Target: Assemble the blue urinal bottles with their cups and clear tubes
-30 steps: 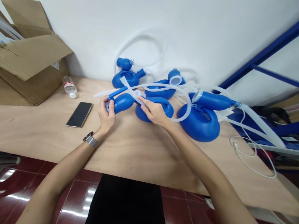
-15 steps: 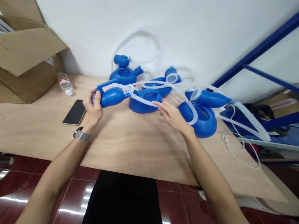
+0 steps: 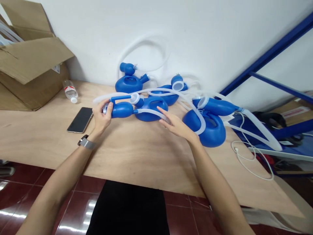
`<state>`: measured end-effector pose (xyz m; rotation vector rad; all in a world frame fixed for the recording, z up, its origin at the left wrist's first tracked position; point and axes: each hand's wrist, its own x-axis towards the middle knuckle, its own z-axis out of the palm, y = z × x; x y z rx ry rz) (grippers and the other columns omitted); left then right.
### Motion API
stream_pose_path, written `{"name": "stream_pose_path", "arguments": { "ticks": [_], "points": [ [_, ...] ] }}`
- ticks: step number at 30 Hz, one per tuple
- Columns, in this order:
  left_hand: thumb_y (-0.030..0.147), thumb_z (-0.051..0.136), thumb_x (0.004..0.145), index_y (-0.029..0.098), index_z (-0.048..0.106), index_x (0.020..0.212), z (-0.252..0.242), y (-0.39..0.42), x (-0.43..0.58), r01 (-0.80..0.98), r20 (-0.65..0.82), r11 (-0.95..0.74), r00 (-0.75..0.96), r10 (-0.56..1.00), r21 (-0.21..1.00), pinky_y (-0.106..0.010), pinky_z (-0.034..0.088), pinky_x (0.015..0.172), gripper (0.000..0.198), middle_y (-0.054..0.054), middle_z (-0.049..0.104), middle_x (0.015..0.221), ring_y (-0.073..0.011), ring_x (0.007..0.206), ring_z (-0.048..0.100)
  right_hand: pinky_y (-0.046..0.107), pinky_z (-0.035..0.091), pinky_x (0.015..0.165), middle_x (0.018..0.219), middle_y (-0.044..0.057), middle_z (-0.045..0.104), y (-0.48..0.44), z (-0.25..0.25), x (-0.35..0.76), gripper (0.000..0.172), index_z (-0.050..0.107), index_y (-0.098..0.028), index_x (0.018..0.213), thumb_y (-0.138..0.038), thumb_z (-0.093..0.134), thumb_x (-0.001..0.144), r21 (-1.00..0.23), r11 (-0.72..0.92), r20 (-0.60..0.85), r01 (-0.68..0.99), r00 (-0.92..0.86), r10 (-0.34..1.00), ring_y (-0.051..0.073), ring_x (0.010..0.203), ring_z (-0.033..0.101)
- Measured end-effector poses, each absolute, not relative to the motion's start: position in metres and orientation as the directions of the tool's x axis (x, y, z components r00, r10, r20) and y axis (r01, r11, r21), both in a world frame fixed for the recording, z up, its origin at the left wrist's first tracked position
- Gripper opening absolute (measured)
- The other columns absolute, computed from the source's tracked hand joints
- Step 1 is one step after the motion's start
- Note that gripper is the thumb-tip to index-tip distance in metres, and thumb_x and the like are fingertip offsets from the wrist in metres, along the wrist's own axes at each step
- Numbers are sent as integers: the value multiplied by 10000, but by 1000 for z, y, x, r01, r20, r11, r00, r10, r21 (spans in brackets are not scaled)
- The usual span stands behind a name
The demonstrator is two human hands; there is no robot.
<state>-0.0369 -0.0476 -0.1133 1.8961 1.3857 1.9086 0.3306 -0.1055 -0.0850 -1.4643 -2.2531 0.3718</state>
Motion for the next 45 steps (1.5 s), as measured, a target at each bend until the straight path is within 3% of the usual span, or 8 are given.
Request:
{"name": "stream_pose_path", "arguments": {
  "ticks": [2,6,9,16,21,34,37,45],
  "points": [
    [593,600,1007,207,781,1082,-114,-50,-35,494,752,-605,-171,637,625,-431,609,960,433,-100,823,1059,-282,990,772,519,591,1027,1293,94,754,-97,-82,334,661,426,-322,1694,-478,548,1063,-466,396,147,791,-372,916,328,1111,737],
    [533,611,1018,202,798,1085,-118,-54,-30,479,767,-645,-99,634,595,-439,609,973,386,-111,829,1089,-288,1006,779,534,563,1081,1385,111,747,-82,-80,340,463,691,-259,1447,-437,614,1027,-441,399,54,804,-420,906,355,1214,719],
    [514,603,1016,193,793,1080,-122,-54,-25,494,766,-633,-114,632,596,-431,602,972,378,-116,827,1109,-285,1019,773,538,558,1070,1395,126,750,-77,-82,337,429,713,-245,1408,-415,638,1021,-351,416,49,839,-427,903,382,1239,710],
    [510,587,999,181,768,1064,-128,-49,-23,550,717,-532,-191,671,644,-411,583,958,381,-115,809,1057,-268,972,742,380,531,761,1008,61,818,-78,-82,325,225,757,-268,1114,-401,777,933,-201,407,30,891,-409,912,304,917,750],
    [521,609,978,177,777,1039,-128,-45,-27,511,685,-528,-179,706,678,-400,583,951,389,-111,812,1045,-268,963,743,333,484,706,901,43,789,-80,-76,326,212,685,-231,923,-371,836,873,-315,366,102,876,-352,930,244,833,716],
    [529,715,906,183,805,1015,-140,-26,-39,365,533,-429,-261,805,826,-392,555,979,374,-97,817,1030,-290,987,736,334,531,750,880,49,769,-101,-56,305,216,709,-208,860,-270,912,815,-511,240,135,826,-198,971,257,890,728],
    [533,735,894,175,806,981,-138,-27,-40,308,492,-416,-237,838,856,-394,558,984,374,-91,809,998,-291,986,724,340,505,754,909,68,773,-105,-55,302,172,709,-202,899,-226,875,862,-400,275,175,875,-221,959,276,921,727],
    [546,774,834,179,821,976,-139,-17,-47,197,421,-381,-237,875,903,-397,545,1011,396,-86,803,1009,-299,1023,717,359,280,632,1048,135,752,-115,-58,289,129,684,-162,1096,-87,619,1013,121,309,237,943,-330,914,260,815,680]
  ]
}}
